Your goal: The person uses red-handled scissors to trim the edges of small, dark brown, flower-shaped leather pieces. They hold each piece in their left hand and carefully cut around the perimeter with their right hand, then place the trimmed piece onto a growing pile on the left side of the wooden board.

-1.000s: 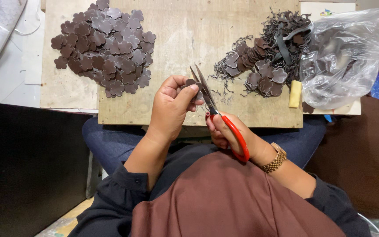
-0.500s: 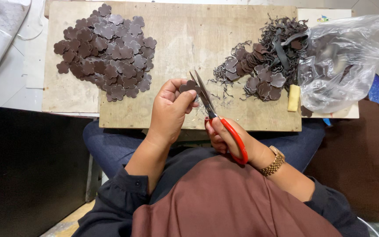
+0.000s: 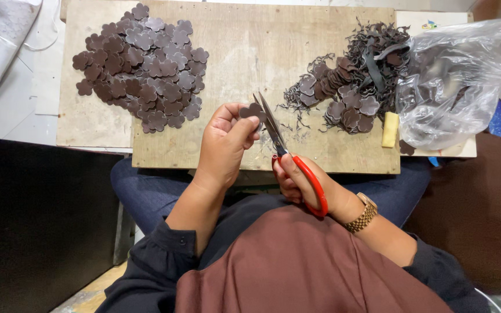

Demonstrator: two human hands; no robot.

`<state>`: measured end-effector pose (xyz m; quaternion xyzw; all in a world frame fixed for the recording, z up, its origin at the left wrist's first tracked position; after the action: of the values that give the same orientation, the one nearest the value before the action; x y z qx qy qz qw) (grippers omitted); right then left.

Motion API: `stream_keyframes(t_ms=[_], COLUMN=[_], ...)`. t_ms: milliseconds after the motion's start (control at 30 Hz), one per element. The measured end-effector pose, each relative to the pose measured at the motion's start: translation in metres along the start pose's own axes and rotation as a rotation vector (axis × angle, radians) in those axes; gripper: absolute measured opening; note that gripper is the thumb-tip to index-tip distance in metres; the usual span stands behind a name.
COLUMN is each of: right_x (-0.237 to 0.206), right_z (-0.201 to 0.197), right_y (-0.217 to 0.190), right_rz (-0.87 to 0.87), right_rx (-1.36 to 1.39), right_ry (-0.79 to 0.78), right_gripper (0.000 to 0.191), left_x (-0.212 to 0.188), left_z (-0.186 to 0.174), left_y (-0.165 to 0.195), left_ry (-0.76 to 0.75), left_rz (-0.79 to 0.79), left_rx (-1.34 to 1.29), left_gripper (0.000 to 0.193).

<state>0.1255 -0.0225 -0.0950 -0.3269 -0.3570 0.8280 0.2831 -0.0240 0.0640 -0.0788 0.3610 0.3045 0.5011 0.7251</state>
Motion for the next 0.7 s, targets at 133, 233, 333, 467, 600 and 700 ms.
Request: stream_keyframes(t_ms=[133,233,333,467,600,700], right_x=[-0.002,0.001,0.005,0.012,0.018,0.014], right_z=[-0.002,-0.004,-0.009,-0.024,-0.039,-0.049], right_y=[-0.001,-0.002,-0.004,-0.002,0.011,0.016], right_rz=[0.009,-0.014,-0.087,-0.153,-0.168,-0.178], right_rx=[-0.058,-0.052,0.021,0.149,0.174,0.033], right_ry=[0.017,0.031,0.016,0.026,0.071,0.183], right_gripper=[0.045,0.047,0.048,0.051,0.052,0.049], left_x=[-0.001,-0.001,0.000,0.003,0.003,0.003], left_z=[-0.005,-0.008,-0.012,-0.018,-0.026,-0.034], left_y=[0.000,0.003,0.001,-0.008,-0.021,-0.030], left_ry=[0.038,0.061,0.094,0.090,0.064,0.098], left_rz=[-0.029,-0.030,-0.063,-0.059,-0.021,-0.043], left_rx=[0.025,0.072,0.056,-0.027,0.154,0.249], left_gripper=[0.012,0.011,0.013,0.015,0.019,0.025])
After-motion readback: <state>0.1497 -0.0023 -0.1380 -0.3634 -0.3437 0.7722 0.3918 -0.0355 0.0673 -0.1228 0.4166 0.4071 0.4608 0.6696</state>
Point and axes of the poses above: each hand's wrist, its own x-axis towards the middle knuckle, its own z-axis out of the palm, y = z × x, the point moved 6 cm from there along x, towards the middle knuckle, and after that the axes turned 9 degrees about -y, right-handed, at the moved point
